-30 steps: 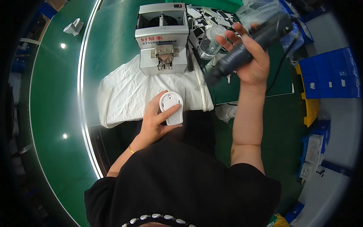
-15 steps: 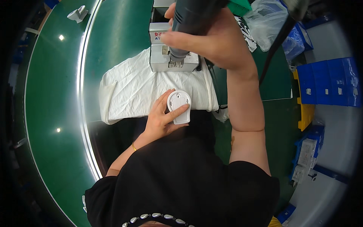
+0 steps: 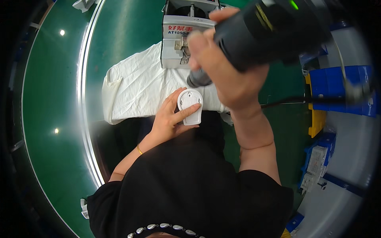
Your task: Assembling electronic housing components using an electric screwdriver and a screw feeder machine.
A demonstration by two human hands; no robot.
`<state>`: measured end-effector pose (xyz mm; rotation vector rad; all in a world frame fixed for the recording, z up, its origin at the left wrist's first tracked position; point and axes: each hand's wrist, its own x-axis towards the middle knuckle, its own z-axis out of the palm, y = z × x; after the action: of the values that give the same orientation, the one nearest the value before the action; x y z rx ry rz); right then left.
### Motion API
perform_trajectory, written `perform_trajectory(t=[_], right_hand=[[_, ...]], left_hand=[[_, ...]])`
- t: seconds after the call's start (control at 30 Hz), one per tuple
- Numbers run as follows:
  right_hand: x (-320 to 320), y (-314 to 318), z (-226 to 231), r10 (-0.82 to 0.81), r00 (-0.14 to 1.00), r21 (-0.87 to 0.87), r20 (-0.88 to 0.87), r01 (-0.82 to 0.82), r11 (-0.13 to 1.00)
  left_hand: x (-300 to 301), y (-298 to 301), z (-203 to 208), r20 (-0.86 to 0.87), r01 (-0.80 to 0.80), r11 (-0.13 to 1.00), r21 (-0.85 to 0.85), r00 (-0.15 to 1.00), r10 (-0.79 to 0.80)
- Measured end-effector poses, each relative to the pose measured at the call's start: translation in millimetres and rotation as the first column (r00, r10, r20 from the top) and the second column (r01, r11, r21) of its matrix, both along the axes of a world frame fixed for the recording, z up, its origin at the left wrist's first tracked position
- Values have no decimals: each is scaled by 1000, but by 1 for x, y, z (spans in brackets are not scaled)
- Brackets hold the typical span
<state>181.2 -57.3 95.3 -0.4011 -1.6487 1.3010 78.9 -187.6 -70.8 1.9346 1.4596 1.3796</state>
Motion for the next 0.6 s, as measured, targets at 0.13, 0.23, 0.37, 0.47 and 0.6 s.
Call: perform_trajectory(t=[0.13, 0.23, 0.37, 0.47, 0.6], right_hand=[[15, -21, 3, -20, 993, 79, 113, 11, 997], [22, -21, 0, -105, 970, 207, 219, 59, 977], [15, -28, -1, -48, 989, 55, 136, 41, 998], [17, -25, -5, -68, 977, 132, 200, 42, 990], [19, -26, -6, -27, 984, 73, 173, 14, 997]], left_hand=[[-2, 1, 2, -20, 2, 999, 38, 1000, -2], [-2, 1, 2, -22, 7, 999, 40, 1000, -6], [-2, 0, 3, -16, 23, 999, 24, 1000, -22], [-2, -1, 4, -20, 20, 1000, 20, 1000, -20], [-2, 0, 3, -19, 20, 1000, 18, 1000, -20]])
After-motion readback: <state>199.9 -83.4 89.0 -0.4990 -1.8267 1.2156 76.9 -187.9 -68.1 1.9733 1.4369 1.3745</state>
